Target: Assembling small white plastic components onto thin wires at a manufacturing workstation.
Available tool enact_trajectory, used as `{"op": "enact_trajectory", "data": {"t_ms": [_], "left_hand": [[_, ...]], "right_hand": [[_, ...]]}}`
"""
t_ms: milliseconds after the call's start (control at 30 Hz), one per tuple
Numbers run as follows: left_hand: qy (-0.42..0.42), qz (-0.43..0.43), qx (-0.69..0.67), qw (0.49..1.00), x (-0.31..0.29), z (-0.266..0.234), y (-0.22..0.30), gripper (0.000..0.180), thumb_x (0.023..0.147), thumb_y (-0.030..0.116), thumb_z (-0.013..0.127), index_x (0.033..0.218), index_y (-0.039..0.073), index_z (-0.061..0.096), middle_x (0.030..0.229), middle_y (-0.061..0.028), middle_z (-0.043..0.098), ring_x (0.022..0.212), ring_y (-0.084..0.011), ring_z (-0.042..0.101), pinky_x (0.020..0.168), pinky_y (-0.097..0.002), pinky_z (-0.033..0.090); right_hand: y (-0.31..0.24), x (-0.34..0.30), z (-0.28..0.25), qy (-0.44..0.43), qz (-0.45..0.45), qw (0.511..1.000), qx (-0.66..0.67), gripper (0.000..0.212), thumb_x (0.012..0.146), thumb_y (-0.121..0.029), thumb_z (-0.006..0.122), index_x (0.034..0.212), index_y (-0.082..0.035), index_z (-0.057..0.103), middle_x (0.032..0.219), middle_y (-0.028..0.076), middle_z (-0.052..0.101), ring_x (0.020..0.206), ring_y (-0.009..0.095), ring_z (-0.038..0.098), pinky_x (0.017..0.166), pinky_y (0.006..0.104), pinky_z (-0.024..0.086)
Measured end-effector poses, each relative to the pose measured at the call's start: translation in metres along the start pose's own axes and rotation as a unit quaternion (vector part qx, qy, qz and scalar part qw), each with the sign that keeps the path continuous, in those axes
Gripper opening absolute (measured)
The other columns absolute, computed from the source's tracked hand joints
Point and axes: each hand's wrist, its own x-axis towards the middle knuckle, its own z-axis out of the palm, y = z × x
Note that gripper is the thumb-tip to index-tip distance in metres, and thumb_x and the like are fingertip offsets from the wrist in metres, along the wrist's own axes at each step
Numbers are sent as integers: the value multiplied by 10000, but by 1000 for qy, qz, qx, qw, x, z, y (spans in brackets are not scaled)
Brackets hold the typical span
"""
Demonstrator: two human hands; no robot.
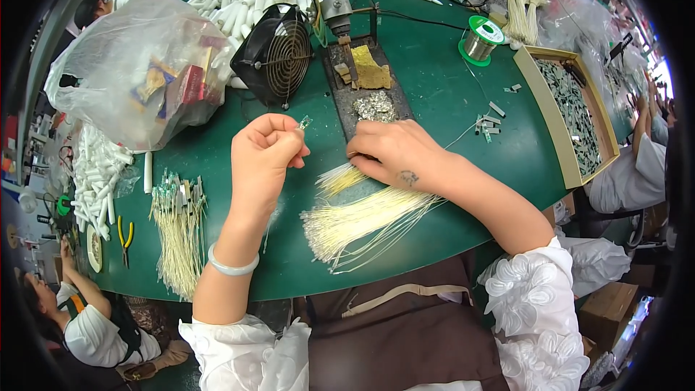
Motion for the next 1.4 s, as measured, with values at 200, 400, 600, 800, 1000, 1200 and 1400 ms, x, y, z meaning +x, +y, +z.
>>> {"op": "enact_trajectory", "data": {"t_ms": [200,400,600,800,1000,1200,1400], "left_hand": [[-6,-7,-4,1000,1,2,-3,59,798,-8,570,856,-17,570,700,-30,601,603,-85,583,527,-198,456],[-10,-11,0,1000,1,2,-5,50,800,-4,575,848,-16,573,703,-29,602,605,-86,587,526,-199,457],[-18,-16,2,1000,2,1,-8,38,804,3,585,838,-11,575,705,-26,602,610,-85,591,532,-200,460],[-20,-18,6,1000,1,2,-9,39,810,12,593,838,-7,575,708,-23,604,617,-84,594,545,-206,465],[-21,-24,9,999,1,2,-8,39,815,19,597,838,-4,575,710,-21,604,618,-85,596,550,-208,467],[-41,-21,53,998,1,-3,-11,53,825,26,601,848,-13,573,712,-44,629,632,-92,605,575,-209,474],[-85,-29,117,989,3,-2,-22,66,834,17,607,867,-29,573,741,-71,652,677,-109,627,636,-228,506]], "right_hand": [[-2,3,4,-17,-19,1000,2,82,799,-139,605,813,-59,610,778,70,562,691,284,605,598,402,488],[-1,3,10,-4,-46,999,-29,113,812,-144,578,762,-43,587,756,87,559,667,292,609,575,402,496],[-2,3,7,-3,-29,999,-19,117,820,-148,571,772,-42,586,770,89,561,668,294,608,584,406,497],[-4,4,5,-36,-23,999,-14,97,818,-144,565,789,-55,592,791,82,568,689,296,612,603,408,499],[-4,4,7,-45,-18,999,-13,105,826,-145,559,793,-48,583,803,93,566,690,299,613,597,411,497],[-6,3,3,-23,-27,999,-15,122,834,-153,551,797,-40,575,808,103,564,686,303,613,592,415,495],[-5,3,1,-30,-17,999,-6,101,801,-138,558,785,-40,573,795,99,565,680,306,610,591,415,494]]}}
